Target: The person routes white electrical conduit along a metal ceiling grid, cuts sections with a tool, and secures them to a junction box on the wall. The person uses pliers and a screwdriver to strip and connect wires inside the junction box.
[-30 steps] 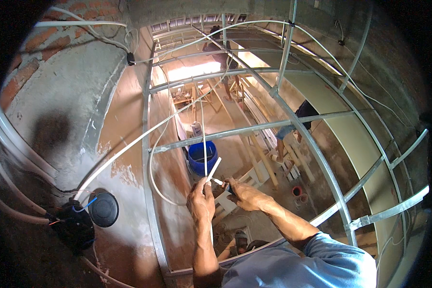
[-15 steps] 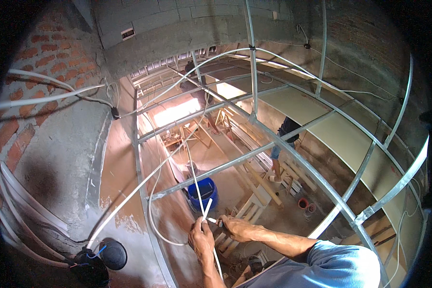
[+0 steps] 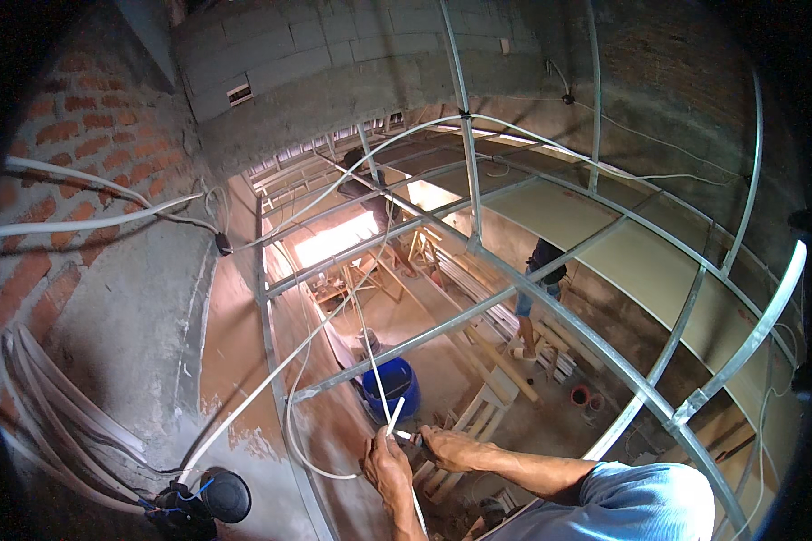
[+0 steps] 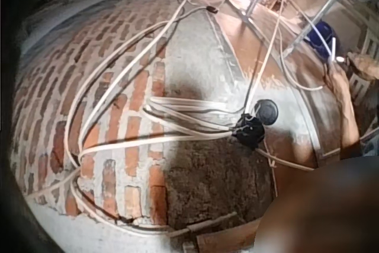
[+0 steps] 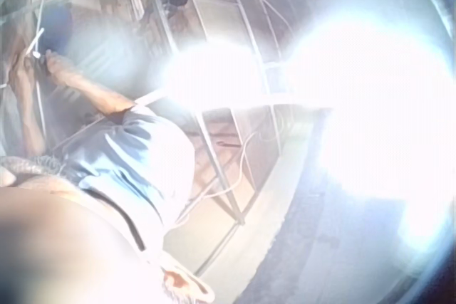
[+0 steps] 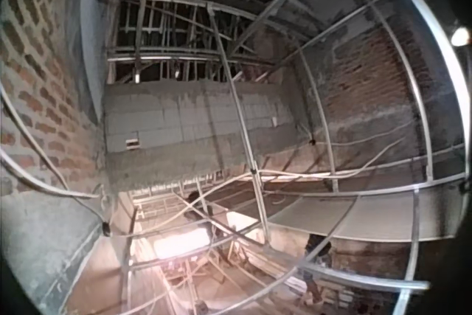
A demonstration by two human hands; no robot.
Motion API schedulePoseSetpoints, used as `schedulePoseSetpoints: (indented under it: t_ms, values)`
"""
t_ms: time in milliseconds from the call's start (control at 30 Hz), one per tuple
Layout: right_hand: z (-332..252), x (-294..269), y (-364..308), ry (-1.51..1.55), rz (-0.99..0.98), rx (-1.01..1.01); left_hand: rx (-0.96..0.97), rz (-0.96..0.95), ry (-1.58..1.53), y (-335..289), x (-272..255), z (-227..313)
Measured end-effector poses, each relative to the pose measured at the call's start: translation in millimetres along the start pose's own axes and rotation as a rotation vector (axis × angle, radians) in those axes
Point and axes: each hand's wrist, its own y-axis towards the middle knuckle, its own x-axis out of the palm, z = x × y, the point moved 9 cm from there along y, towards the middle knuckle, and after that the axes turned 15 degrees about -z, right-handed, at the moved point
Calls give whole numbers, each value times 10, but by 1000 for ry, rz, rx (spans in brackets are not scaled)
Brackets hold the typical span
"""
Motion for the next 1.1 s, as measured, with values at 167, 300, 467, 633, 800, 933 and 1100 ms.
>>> schedulePoseSetpoints:
  t_ms: [167, 300, 467, 633, 800, 933, 1100]
  values:
    - [-32, -61, 44, -13, 2, -47, 16, 7, -16, 49, -49, 29]
    - [-53, -118, 45, -39, 13, -53, -6, -2, -17, 84, -86, 40]
    - [-58, -146, 18, -80, 44, -31, -9, 30, -52, 91, -93, 10]
    - [-81, -197, -50, -5, 60, -89, -15, 17, -152, 83, -66, -61]
    - [-119, -232, -80, 7, 53, -139, -53, -33, -181, 96, -75, -77]
    - [-136, -235, -63, 7, 84, -167, -44, -54, -152, 110, -100, -46]
    - [-47, -172, -53, 55, 86, -113, -58, -77, -135, 116, -90, -47]
